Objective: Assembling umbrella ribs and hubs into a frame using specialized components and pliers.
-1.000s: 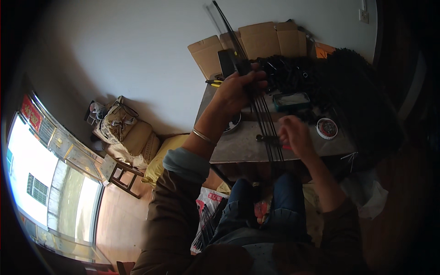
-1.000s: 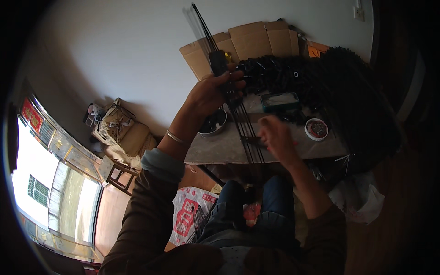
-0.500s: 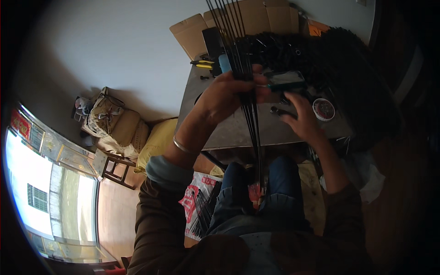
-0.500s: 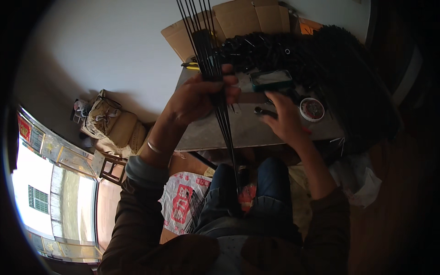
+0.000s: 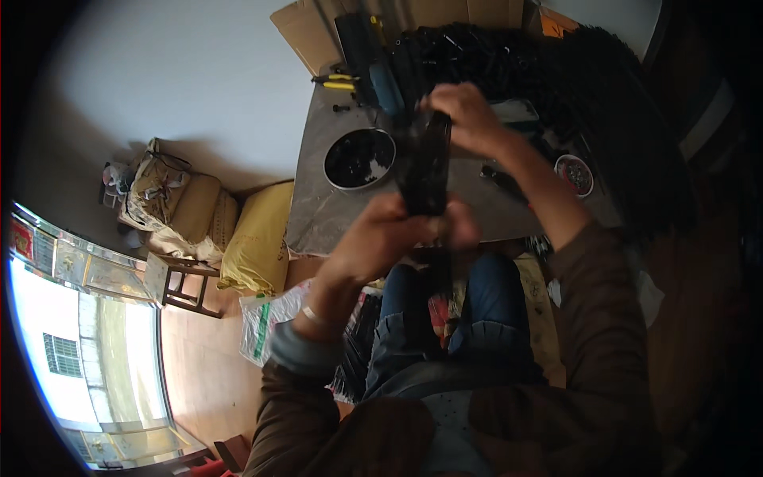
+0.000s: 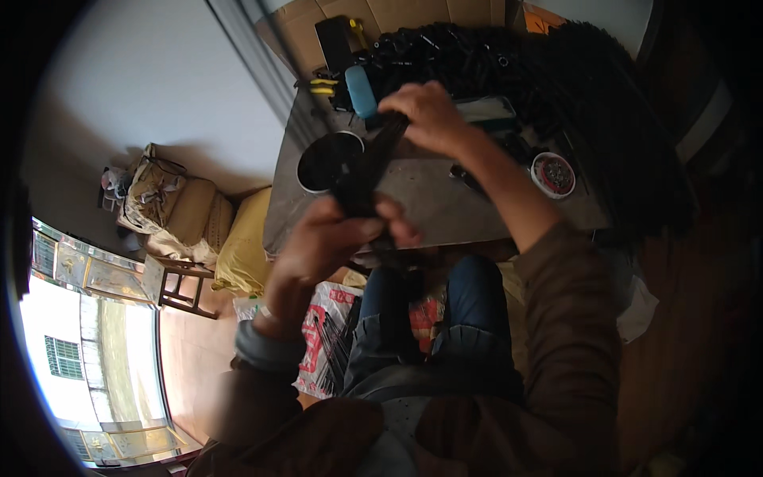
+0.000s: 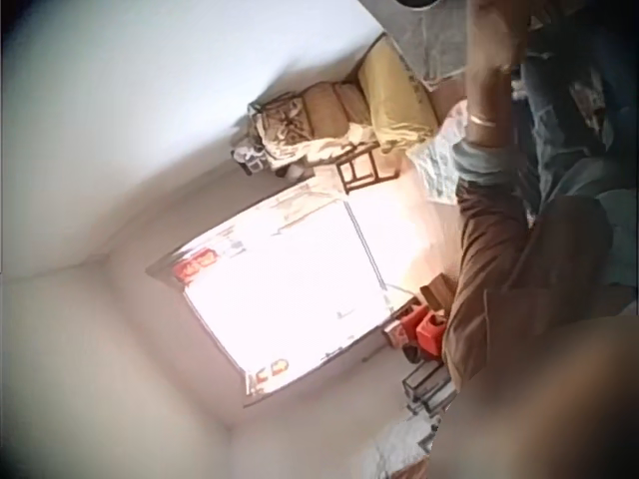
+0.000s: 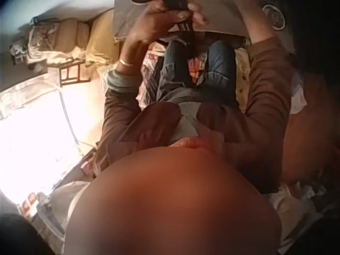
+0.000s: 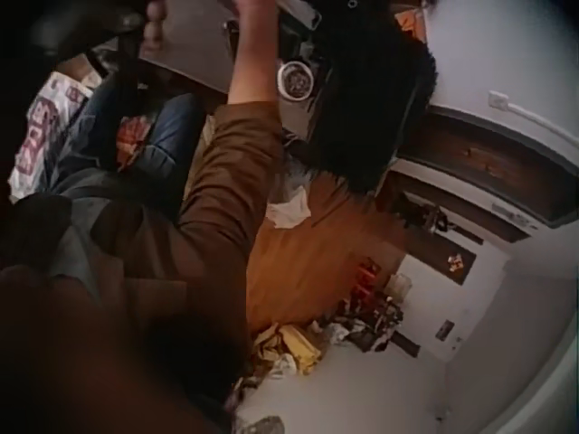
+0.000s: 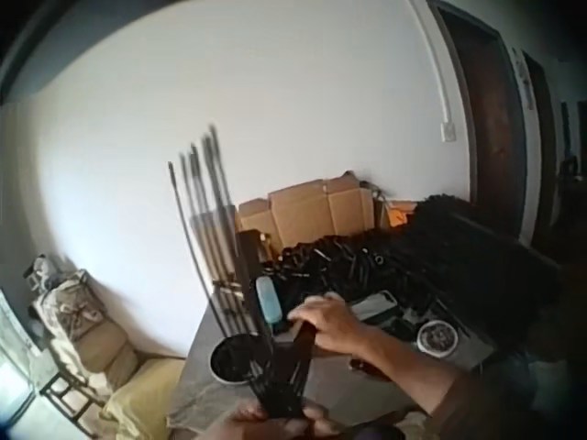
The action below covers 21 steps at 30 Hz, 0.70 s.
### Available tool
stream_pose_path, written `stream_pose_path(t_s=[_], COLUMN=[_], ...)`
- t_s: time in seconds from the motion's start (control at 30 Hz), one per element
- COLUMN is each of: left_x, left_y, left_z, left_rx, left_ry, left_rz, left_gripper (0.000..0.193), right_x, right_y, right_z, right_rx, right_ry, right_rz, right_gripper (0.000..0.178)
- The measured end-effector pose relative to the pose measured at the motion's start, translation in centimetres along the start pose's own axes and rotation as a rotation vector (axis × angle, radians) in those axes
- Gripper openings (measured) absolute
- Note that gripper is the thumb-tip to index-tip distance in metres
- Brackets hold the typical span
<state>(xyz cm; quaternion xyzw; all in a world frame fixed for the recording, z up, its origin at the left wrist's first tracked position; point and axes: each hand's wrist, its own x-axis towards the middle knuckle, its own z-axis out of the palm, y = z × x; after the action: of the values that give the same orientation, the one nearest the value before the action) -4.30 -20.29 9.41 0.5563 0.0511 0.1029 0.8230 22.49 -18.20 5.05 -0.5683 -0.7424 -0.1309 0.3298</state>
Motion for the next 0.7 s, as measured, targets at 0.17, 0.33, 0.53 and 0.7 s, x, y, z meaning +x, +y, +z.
stream_pose_path(t_s=[0.17, 0.33, 0.53, 0.7], left_x=[3.4, 3.4, 3.1, 0.1], left_y=[-8.6, -9.5, -9.1, -9.1], left_z=[-3.4, -4.0, -2.5, -2.1], left_rx=[0.049, -0.086, -0.082, 0.406], left_ry=[0.131, 0.091, 0.102, 0.668], left_rz=[-0.117, -0.198, -0.197, 0.336], left_gripper=[0.026, 0.027, 0.04, 0.063], right_x=[-1.6, -1.5, -1.6, -4.2], right_y=[2.7, -3.1, -8.1, -10.7], right_z=[-3.8, -6.5, -5.5, -4.2], right_rx=[-0.051, 1.36, 1.466, 1.292], right_ry=[-0.393, -0.375, -0.17, -0.152], right_rz=[0.45, 0.322, 0.513, 0.4], right_gripper=[0.072, 0.068, 0.028, 0.021])
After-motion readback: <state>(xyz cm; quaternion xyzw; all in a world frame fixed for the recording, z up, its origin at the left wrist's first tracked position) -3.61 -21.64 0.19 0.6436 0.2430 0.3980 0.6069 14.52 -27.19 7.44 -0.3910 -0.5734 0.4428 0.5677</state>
